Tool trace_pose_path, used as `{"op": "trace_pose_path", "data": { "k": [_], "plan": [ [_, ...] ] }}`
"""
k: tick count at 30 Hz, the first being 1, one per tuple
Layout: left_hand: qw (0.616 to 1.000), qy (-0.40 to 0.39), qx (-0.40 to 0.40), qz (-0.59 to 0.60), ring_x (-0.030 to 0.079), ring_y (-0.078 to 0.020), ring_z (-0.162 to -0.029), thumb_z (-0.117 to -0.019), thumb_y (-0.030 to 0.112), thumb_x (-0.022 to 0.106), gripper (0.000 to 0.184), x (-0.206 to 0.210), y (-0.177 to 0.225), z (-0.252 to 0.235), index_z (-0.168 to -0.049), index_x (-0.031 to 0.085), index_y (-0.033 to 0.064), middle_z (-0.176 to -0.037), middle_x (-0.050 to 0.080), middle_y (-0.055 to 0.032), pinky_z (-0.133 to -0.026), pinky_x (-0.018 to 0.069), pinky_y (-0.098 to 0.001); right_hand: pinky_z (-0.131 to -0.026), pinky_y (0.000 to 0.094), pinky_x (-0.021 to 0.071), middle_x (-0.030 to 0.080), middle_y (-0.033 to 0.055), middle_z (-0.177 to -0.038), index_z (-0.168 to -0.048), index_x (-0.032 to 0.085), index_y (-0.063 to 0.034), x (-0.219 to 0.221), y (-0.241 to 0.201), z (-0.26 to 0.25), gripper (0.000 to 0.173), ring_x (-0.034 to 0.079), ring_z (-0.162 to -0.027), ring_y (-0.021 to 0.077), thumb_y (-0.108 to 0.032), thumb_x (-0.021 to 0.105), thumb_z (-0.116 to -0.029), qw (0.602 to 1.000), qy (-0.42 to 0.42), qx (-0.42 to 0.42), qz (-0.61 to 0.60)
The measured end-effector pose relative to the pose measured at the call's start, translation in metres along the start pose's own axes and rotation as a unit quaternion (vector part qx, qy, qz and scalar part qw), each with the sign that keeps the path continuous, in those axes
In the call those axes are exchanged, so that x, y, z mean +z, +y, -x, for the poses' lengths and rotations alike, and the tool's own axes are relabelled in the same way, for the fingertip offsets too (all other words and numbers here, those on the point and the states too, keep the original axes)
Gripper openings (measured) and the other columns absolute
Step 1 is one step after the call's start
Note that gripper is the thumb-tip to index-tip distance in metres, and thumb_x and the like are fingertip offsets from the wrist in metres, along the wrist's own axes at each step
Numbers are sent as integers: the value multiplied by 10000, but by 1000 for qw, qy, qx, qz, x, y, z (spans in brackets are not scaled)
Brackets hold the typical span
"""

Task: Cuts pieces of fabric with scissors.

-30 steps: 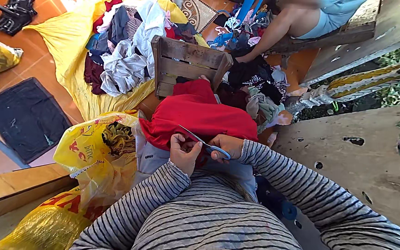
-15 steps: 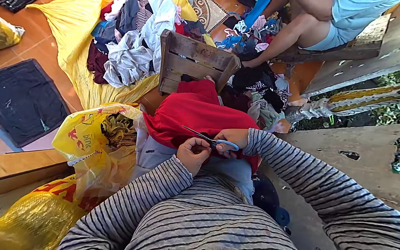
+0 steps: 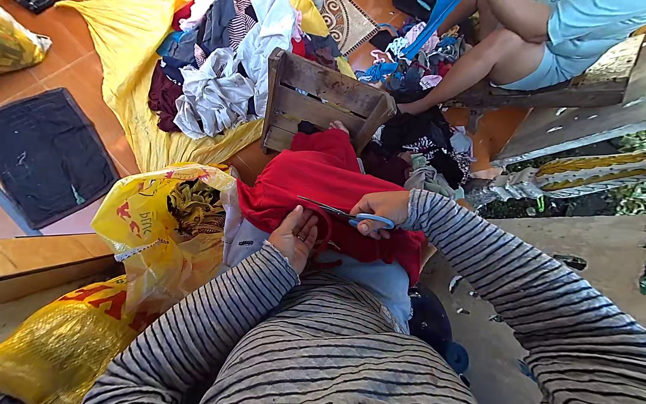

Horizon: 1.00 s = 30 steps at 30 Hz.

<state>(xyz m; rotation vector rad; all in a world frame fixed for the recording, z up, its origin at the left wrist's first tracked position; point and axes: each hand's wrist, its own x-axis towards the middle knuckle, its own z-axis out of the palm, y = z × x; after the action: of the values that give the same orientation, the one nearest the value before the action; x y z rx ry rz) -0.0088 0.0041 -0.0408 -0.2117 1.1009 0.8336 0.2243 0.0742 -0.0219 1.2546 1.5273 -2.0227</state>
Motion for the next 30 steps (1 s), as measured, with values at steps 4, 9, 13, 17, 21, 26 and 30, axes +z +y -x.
{"op": "trace_pose_path", "data": {
  "k": [4,9,13,17,21,26,30],
  "plan": [
    [998,20,-8,53,688,-91,-837,-1065,176,537,175,2,4,-4,-1196,550,61,-996,685,-51,-750,568,-211,-511,174,482,581,-68,-616,-849,573,-92,5,-5,1,270,577,-510,30,-317,637,-983,1000,-6,10,-2],
    [998,17,4,57,667,-81,-799,-1049,118,557,234,0,2,-1,-1265,486,59,-991,653,-58,-726,563,-196,-519,172,489,585,-66,-622,-850,570,-95,4,-2,0,263,585,-517,31,-313,638,-981,1000,-19,12,1],
    [999,11,-5,40,658,-80,-722,-1037,77,564,143,-5,-3,12,-1162,495,66,-880,641,-47,-696,571,-197,-520,168,473,579,-54,-629,-861,583,-73,5,-7,1,230,571,-522,28,-251,643,-994,999,-34,26,19],
    [999,14,-5,33,665,-80,-739,-1035,65,562,153,-13,-4,13,-1170,492,68,-879,644,-43,-705,570,-197,-520,165,455,584,-52,-643,-873,600,-57,5,-10,-7,236,557,-528,20,-250,650,-999,998,-40,22,39],
    [1000,13,-1,26,673,-84,-754,-1033,58,564,167,-17,-3,14,-1185,496,59,-883,653,-47,-717,574,-204,-526,169,447,583,-52,-648,-859,601,-54,3,-11,-17,261,547,-533,14,-266,643,-1005,996,-57,7,62],
    [999,24,-2,25,670,-88,-739,-1027,49,571,128,-18,-2,15,-1140,512,62,-877,653,-51,-701,573,-204,-500,159,408,554,-51,-619,-848,607,-39,5,-18,-20,257,505,-503,5,-241,669,-994,995,-57,13,83],
    [999,30,7,14,670,-88,-717,-1008,24,596,107,-20,-5,15,-1076,521,61,-859,662,-53,-679,572,-204,-475,192,351,495,-43,-556,-770,604,-23,1,-14,-18,266,442,-463,23,-186,735,-935,994,-50,12,100]
  ]
}}
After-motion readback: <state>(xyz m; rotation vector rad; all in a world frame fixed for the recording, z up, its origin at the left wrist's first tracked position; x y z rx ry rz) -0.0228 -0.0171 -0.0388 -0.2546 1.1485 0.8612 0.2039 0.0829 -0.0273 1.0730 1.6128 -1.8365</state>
